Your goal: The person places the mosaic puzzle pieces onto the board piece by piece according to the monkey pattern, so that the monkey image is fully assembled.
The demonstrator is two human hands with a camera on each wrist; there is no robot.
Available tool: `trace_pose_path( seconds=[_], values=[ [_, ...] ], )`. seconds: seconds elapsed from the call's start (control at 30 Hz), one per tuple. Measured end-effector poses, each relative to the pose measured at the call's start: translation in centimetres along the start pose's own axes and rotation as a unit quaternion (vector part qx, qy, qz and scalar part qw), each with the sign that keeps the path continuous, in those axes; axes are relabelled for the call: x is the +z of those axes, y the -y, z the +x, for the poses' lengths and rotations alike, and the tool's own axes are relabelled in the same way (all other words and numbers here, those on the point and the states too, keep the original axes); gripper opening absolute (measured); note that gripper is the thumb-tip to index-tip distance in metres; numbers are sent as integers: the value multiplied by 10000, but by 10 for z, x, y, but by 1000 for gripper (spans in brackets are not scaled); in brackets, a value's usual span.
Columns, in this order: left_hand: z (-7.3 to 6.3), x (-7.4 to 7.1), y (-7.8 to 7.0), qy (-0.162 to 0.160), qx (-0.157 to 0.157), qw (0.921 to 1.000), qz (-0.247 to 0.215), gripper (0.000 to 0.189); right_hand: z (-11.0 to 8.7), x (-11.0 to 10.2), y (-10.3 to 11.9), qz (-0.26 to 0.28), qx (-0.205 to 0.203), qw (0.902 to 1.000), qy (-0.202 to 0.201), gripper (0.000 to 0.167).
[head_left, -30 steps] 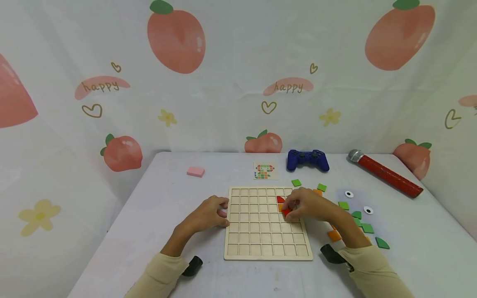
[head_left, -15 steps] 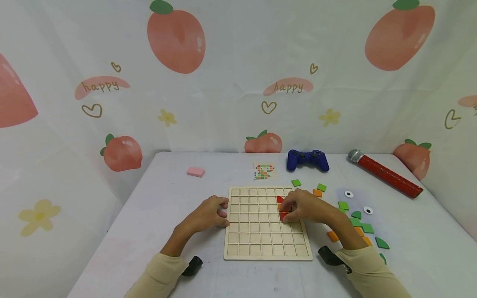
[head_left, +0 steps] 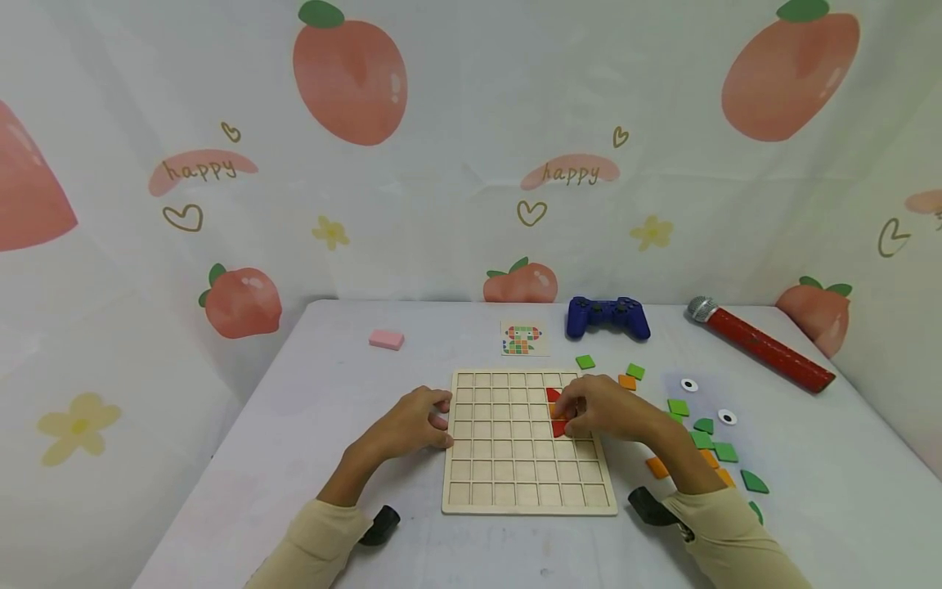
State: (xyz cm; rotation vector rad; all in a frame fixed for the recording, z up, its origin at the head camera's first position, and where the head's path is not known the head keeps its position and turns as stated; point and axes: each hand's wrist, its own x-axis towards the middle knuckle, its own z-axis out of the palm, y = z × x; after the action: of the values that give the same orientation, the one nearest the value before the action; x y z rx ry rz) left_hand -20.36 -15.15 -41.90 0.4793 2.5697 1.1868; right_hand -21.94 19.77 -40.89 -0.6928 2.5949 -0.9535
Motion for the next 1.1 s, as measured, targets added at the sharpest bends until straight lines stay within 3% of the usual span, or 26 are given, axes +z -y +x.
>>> trace_pose_path(
  seconds=[0.7, 1.1],
  values=[
    [2, 3, -2, -88, -139, 9998, 95, 72, 1, 1, 2, 152, 144, 9997, 142, 16],
    [2, 4, -2, -95, -130, 9999, 55, 72, -8, 5, -5, 122, 25, 9997, -190, 16]
  ],
)
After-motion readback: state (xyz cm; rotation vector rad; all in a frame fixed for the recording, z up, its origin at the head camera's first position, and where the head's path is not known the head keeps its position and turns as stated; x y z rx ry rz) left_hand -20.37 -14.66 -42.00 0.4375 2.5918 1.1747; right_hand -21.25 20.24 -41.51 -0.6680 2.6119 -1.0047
